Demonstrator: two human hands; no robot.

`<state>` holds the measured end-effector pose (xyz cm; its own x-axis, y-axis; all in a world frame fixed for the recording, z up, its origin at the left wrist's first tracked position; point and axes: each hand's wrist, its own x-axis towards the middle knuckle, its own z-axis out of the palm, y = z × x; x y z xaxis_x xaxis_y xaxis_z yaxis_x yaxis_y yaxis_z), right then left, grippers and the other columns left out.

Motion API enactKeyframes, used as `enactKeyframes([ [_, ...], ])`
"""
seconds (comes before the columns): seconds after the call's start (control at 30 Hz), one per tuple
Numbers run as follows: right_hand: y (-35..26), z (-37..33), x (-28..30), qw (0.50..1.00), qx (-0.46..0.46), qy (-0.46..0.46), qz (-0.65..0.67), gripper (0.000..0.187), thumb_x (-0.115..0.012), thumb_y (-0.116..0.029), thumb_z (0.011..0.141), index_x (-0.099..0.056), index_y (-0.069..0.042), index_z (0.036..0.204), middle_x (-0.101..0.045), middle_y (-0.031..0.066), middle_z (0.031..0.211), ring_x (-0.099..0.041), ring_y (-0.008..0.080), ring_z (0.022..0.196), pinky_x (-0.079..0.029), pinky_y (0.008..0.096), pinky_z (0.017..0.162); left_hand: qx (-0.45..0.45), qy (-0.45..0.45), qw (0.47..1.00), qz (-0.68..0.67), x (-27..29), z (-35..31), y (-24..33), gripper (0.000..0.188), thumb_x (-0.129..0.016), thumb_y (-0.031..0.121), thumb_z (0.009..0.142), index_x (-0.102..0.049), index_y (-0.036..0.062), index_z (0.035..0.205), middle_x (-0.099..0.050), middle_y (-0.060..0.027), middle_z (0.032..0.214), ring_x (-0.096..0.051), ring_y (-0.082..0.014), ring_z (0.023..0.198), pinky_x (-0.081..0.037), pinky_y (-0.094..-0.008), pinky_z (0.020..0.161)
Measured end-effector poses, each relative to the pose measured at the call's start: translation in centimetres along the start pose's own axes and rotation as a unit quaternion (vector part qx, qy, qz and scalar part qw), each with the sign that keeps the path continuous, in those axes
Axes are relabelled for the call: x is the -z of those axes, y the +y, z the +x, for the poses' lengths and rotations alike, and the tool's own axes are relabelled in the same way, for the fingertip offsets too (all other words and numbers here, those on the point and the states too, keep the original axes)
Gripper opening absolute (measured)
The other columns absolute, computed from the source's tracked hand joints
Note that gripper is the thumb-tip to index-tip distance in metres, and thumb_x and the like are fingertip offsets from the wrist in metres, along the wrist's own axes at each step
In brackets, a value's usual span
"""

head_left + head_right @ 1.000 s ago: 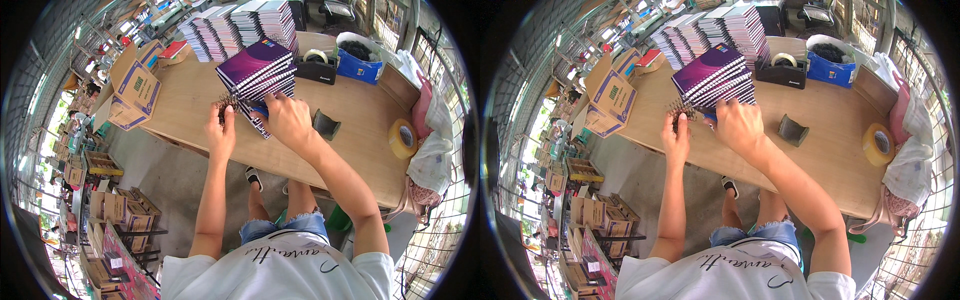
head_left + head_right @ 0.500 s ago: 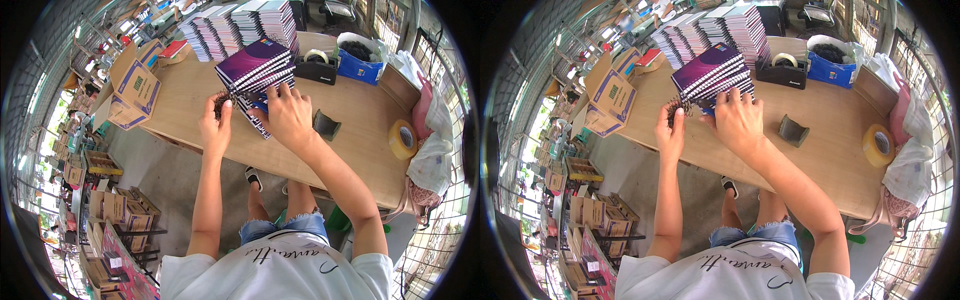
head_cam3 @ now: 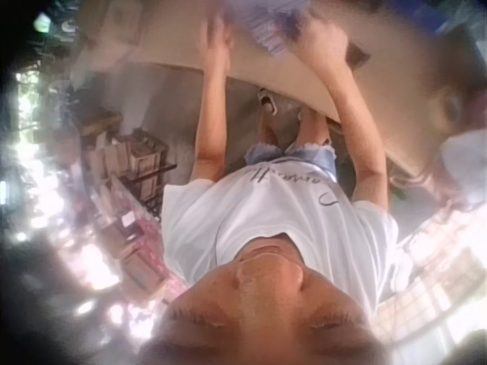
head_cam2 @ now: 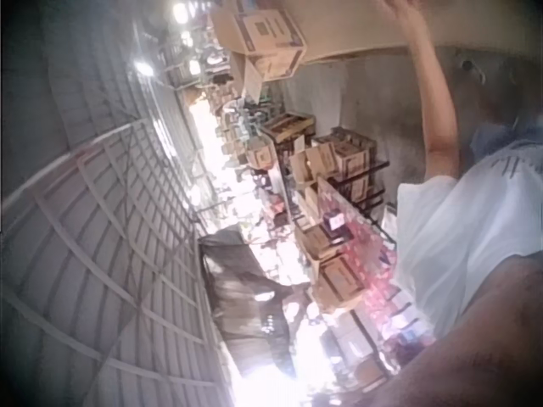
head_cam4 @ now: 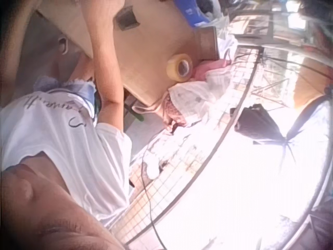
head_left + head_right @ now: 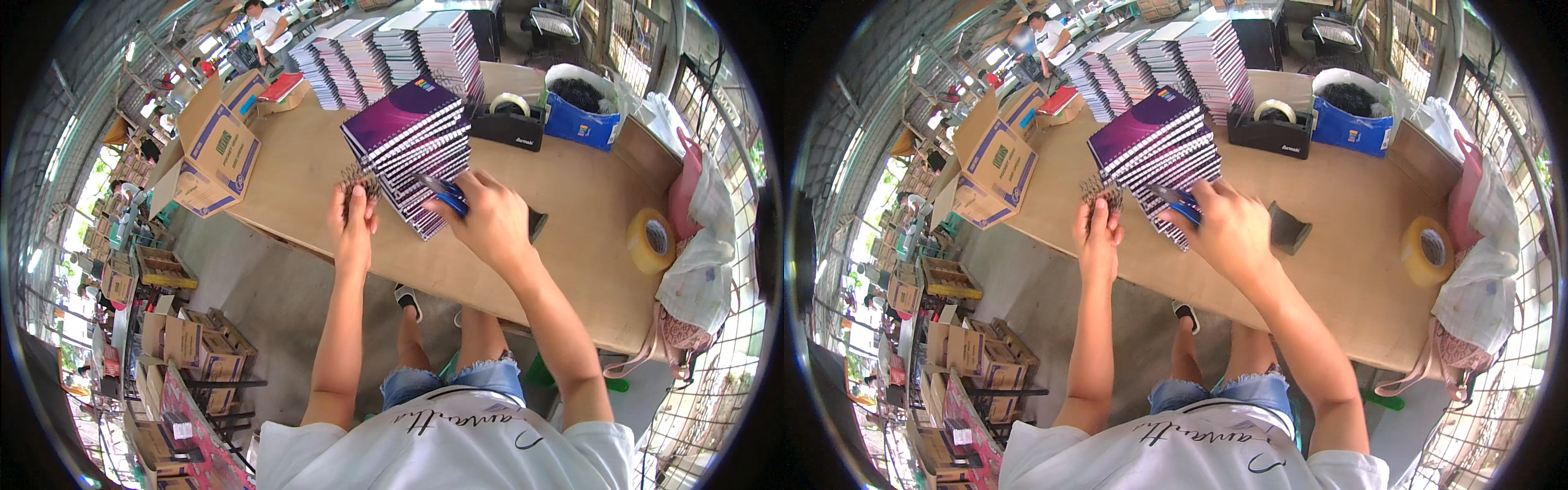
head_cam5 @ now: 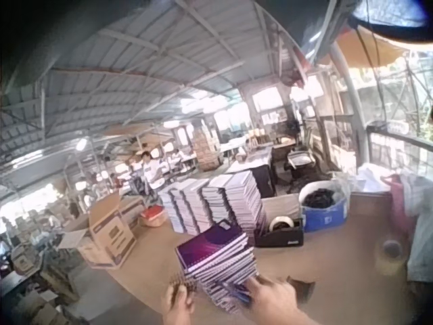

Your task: The person binds a notebook by threading a metal spiral coil through the punched holes of the covers and pages and then trims the excess coil using shears.

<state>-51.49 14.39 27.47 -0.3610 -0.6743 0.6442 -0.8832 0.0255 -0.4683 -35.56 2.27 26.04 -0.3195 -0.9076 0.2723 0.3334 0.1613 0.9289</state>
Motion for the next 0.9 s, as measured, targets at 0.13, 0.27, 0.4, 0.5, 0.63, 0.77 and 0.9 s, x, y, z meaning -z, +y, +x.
enactKeyframes([
  [0.13,6.9,-4.7,2.5,0.929,-0.209,0.014,0.305,0.035,-0.073,-0.033,0.083,-0.063,0.000,0.083,-0.056,0.0055,0.065,-0.053,0.0157,0.059,-0.042,0.0298,0.056,0.137,-0.045,0.977,-0.154,1.2,-0.8,-0.4,0.022,-0.051,0.023,0.100,-0.055,0.0057,0.112,-0.051,-0.0023,0.084,-0.044,-0.0057,0.068,-0.034,-0.0167,0.051],
  [0.27,20.1,-9.2,4.1,0.700,-0.278,0.068,0.655,0.035,-0.055,-0.039,0.096,-0.058,-0.004,0.096,-0.059,0.0065,0.081,-0.059,0.0188,0.072,-0.048,0.0315,0.067,0.292,-0.213,0.895,-0.261,-5.9,-3.2,-1.5,0.022,-0.051,0.021,0.099,-0.054,0.0049,0.113,-0.052,-0.0033,0.083,-0.043,-0.0059,0.067,-0.034,-0.0159,0.050],
  [0.4,26.7,-11.4,4.4,0.542,-0.292,0.163,0.771,0.040,-0.050,-0.045,0.097,-0.055,-0.006,0.102,-0.059,0.0096,0.090,-0.059,0.0264,0.081,-0.048,0.0388,0.079,0.267,-0.333,0.883,-0.195,-22.1,2.7,-6.9,0.017,-0.052,0.016,0.095,-0.054,0.0044,0.107,-0.051,0.0001,0.081,-0.044,-0.0064,0.063,-0.035,-0.0227,0.051],
  [0.5,27.3,-12.1,4.2,0.548,-0.301,0.112,0.772,0.038,-0.050,-0.042,0.097,-0.055,-0.005,0.104,-0.059,0.0098,0.091,-0.059,0.0268,0.084,-0.048,0.0402,0.082,0.266,-0.296,0.912,-0.096,-34.8,11.4,-12.6,0.018,-0.061,0.018,0.088,-0.052,0.0046,0.097,-0.052,-0.0044,0.078,-0.048,-0.0091,0.058,-0.042,-0.0261,0.049],
  [0.63,26.0,-11.1,3.0,0.549,-0.288,0.055,0.782,0.037,-0.052,-0.039,0.096,-0.055,-0.004,0.107,-0.059,0.0097,0.093,-0.059,0.0259,0.085,-0.048,0.0404,0.083,0.260,-0.214,0.941,0.028,-40.9,16.7,-13.6,0.078,-0.058,0.054,0.090,-0.032,0.0069,0.146,-0.028,-0.0168,0.152,-0.033,-0.0317,0.135,-0.030,-0.0498,0.109],
  [0.77,27.8,-11.6,4.5,0.552,-0.275,0.139,0.775,0.038,-0.054,-0.037,0.096,-0.054,-0.002,0.111,-0.059,0.0093,0.093,-0.058,0.0228,0.081,-0.048,0.0391,0.079,0.054,-0.260,0.964,-0.016,-38.6,8.6,-15.5,0.061,-0.050,0.044,0.096,-0.035,0.0076,0.143,-0.048,-0.0110,0.135,-0.046,-0.0178,0.116,-0.036,-0.0350,0.102],
  [0.9,24.5,-10.2,6.5,0.684,-0.311,0.238,0.616,0.031,-0.058,-0.033,0.095,-0.055,-0.004,0.104,-0.058,0.0054,0.084,-0.055,0.0162,0.075,-0.045,0.0322,0.072,-0.287,-0.287,0.914,-0.012,-15.6,-7.8,-0.3,0.041,-0.038,0.027,0.102,-0.048,0.0043,0.134,-0.056,-0.0095,0.127,-0.055,-0.0169,0.105,-0.039,-0.0372,0.100],
])
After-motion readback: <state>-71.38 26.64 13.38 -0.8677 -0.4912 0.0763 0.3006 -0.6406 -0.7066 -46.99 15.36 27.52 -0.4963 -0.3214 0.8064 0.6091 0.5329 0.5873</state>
